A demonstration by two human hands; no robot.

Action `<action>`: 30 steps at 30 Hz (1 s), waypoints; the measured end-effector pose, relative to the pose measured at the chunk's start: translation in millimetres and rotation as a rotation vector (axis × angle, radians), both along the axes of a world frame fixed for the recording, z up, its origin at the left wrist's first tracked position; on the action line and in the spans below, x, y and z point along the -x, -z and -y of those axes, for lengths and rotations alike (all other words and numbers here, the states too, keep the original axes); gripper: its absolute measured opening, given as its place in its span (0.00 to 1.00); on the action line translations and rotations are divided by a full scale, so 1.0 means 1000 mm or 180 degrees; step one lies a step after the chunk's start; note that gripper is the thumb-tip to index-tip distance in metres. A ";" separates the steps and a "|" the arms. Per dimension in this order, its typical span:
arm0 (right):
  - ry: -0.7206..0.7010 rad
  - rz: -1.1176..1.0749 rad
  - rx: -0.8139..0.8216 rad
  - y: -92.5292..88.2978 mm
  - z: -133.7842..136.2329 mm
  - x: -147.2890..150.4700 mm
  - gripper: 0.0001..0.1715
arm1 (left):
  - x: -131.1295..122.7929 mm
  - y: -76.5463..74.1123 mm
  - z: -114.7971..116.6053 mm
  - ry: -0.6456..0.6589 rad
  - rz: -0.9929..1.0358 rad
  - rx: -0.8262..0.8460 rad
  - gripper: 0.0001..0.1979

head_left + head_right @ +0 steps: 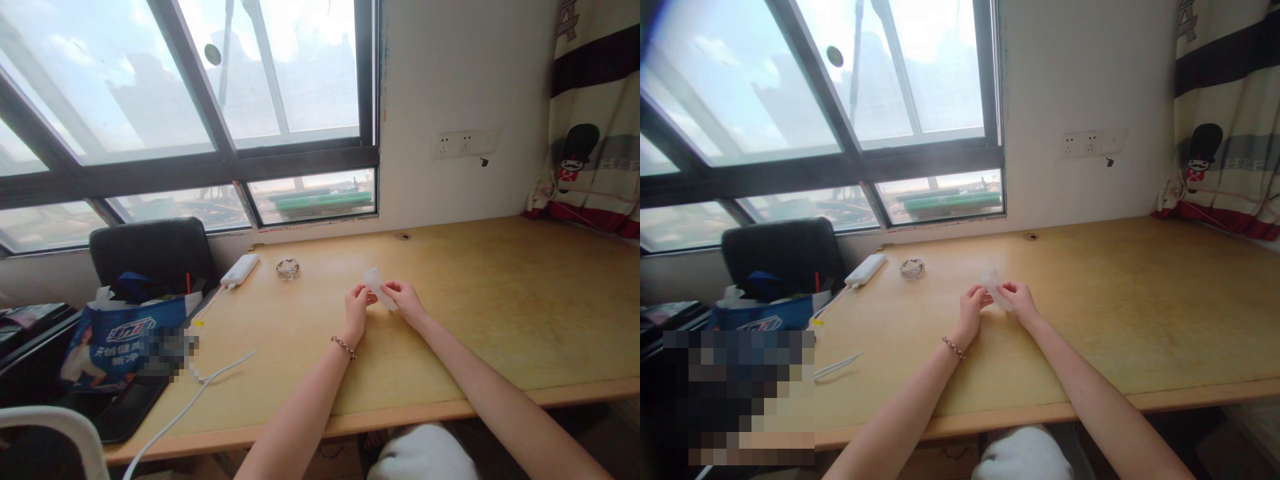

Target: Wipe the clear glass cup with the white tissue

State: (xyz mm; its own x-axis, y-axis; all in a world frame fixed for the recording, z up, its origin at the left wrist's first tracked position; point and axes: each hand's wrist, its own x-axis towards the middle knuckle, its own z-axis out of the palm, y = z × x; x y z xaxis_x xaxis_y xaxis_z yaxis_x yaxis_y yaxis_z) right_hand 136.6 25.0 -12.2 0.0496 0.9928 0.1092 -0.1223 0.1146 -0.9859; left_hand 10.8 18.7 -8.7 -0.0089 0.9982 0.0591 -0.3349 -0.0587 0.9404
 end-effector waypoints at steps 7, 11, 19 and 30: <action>0.0405 -0.0323 0.0077 0.000 -0.002 0.000 0.18 | 0.003 0.008 -0.004 -0.0158 0.0287 0.0165 0.09; 0.0503 -0.0527 0.0222 -0.003 -0.002 0.000 0.15 | 0.003 0.013 -0.011 -0.0281 0.0117 0.0147 0.12; 0.0367 -0.0850 0.0592 -0.002 -0.004 0.000 0.11 | 0.001 0.008 -0.012 0.0172 0.0561 0.0228 0.20; -0.0515 -0.1106 0.1301 -0.009 0.000 -0.009 0.09 | 0.012 0.008 -0.014 0.0591 0.0317 -0.0064 0.22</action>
